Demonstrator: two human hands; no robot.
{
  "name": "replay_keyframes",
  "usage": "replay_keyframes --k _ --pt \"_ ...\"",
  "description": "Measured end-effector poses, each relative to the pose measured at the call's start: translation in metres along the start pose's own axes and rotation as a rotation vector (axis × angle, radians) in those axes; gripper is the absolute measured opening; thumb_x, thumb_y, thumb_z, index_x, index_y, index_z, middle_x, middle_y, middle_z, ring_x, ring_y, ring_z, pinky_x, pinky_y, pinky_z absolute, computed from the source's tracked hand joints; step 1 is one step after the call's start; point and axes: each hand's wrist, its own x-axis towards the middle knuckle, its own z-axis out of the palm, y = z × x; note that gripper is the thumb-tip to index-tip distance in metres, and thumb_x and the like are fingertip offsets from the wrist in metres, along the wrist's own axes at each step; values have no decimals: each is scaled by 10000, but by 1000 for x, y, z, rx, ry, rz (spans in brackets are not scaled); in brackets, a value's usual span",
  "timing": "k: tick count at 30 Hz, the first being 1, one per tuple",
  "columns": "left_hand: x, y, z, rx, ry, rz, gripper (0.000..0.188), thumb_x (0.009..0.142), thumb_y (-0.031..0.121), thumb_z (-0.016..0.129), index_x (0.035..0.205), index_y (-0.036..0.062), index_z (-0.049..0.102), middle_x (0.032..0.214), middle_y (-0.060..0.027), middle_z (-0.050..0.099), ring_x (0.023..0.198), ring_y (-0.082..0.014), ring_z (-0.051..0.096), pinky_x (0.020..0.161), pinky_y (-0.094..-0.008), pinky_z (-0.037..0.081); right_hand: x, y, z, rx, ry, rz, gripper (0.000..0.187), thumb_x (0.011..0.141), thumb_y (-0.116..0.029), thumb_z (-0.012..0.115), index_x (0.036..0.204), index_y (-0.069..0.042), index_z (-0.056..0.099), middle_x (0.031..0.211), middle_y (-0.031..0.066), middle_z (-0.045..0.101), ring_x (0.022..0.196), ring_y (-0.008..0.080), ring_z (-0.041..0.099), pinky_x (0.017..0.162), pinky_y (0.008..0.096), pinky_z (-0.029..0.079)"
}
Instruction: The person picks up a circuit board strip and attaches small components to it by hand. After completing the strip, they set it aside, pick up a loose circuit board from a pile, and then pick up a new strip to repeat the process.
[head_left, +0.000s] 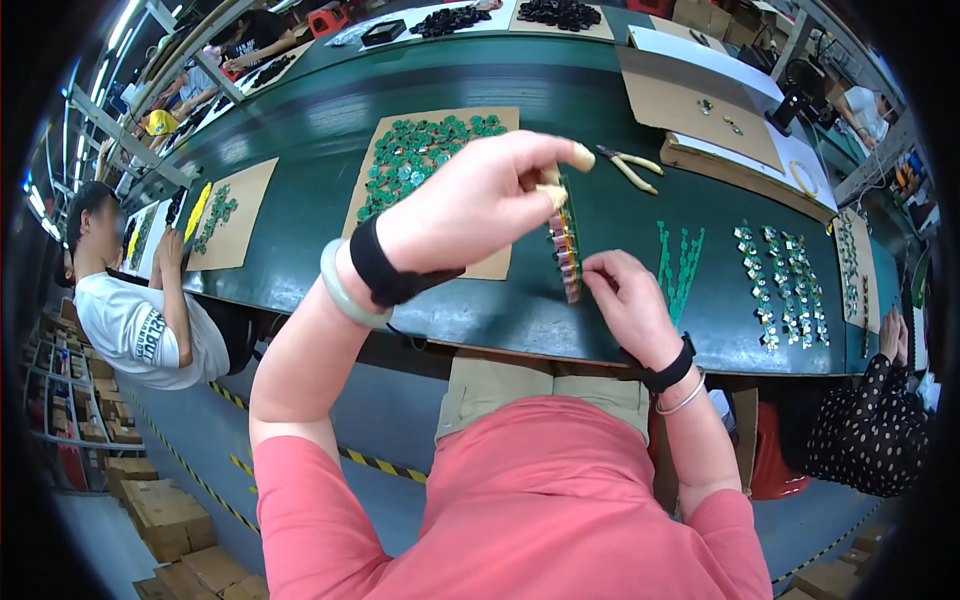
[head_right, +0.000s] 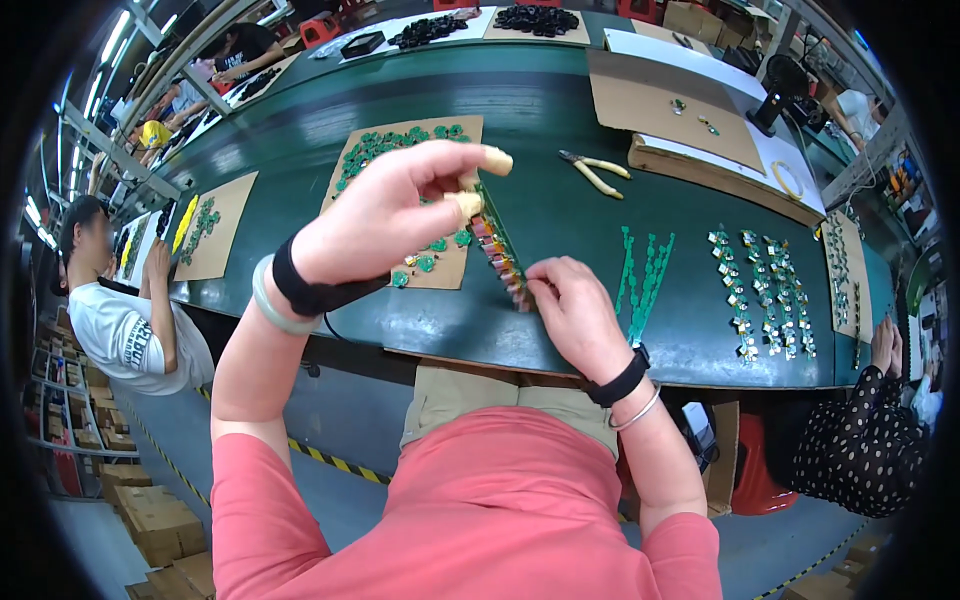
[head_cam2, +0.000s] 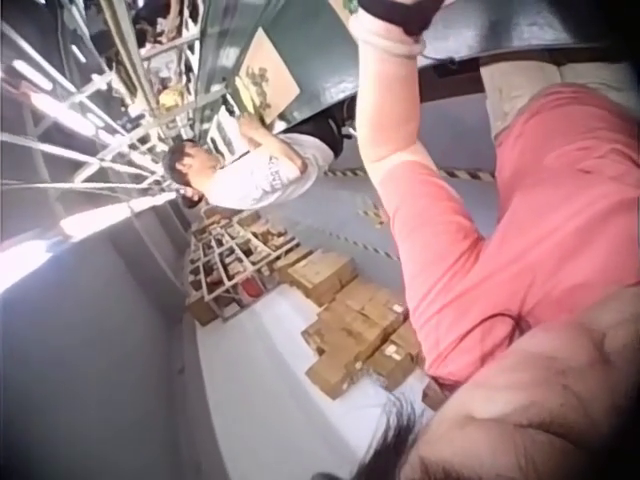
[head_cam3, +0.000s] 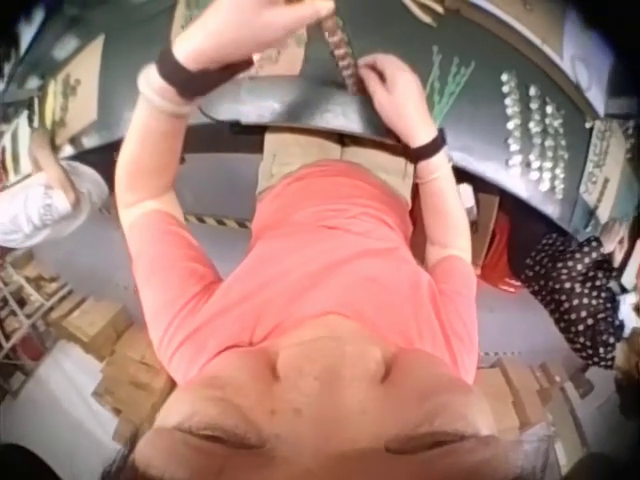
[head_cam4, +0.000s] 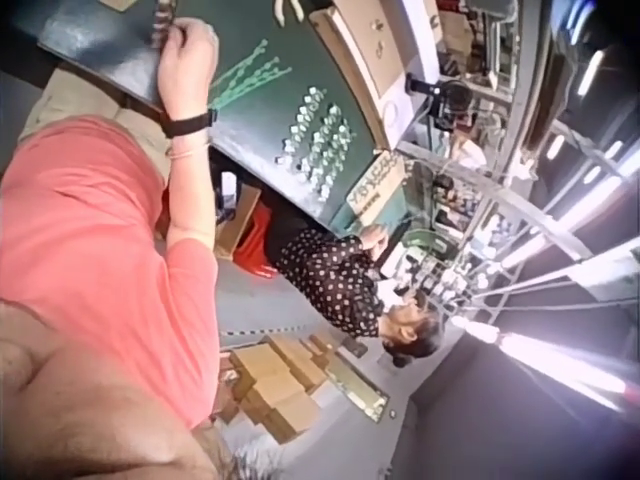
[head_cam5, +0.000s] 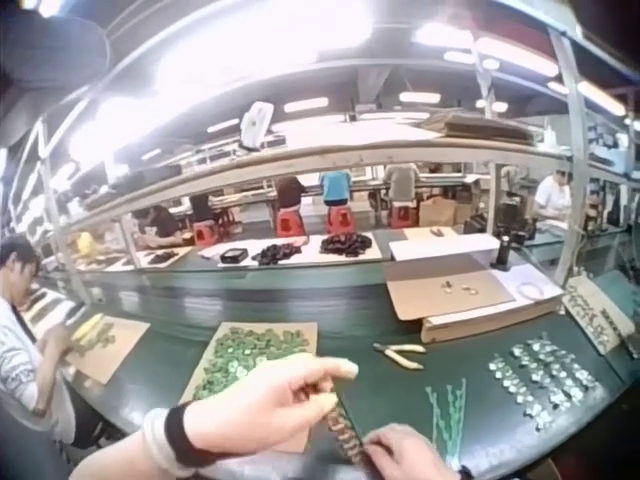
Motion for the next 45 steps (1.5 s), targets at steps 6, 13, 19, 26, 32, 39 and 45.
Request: replay_keyframes --k 6,13,19,26,32,39,45 --pt "19 -18 -4 -375 213 -52 353 912 127 631 1231 -4 559 889 -15 592 824 -76 573 737 -228 491 -3 -24 0 637 -133 295 155 934 -62 568 1079 -10 571 860 15 616 740 94 580 661 225 480" --pt "3 -45 44 -580 410 -389 350 962 229 612 1227 18 523 950 -26 593 825 -79 581 689 -212 490 7 -31 -4 993 -49 454 72 943 -86 573 980 -24 576 800 -8 580 681 50 548 613 209 471" --pt "-37 -78 120 -592 536 -216 238 993 225 554 1136 34 552 843 15 574 682 -35 516 560 -188 428 13 -23 14 968 6 430 87 941 -96 588 982 -20 580 791 -9 583 662 57 553 599 207 473" --pt "-42 -94 122 -727 639 -234 175 1004 196 532 1101 53 555 828 34 576 660 -21 521 536 -182 429 9 -24 26 1097 -38 529 126 936 -119 622 1003 -16 594 811 14 620 676 70 583 621 210 495" --pt "-45 -102 126 -918 646 -317 161 1000 199 543 1083 62 553 825 35 578 646 -18 523 521 -175 422 4 -15 44 1151 -77 527 134 933 -129 635 996 -17 596 804 3 624 686 69 585 621 207 492" --pt "-47 -106 120 -1147 559 -429 175 1004 231 527 1047 61 537 732 -10 592 523 -78 566 439 -219 471 7 -12 50 1343 -158 572 123 945 -136 614 993 -28 581 818 19 630 712 94 598 675 230 506" --pt "-50 -109 109 -1191 537 -480 203 1008 253 512 1034 53 525 704 -32 597 480 -114 576 413 -248 489 12 -15 53 1426 -229 611 126 950 -151 607 990 -36 575 831 24 630 731 104 601 700 242 510"
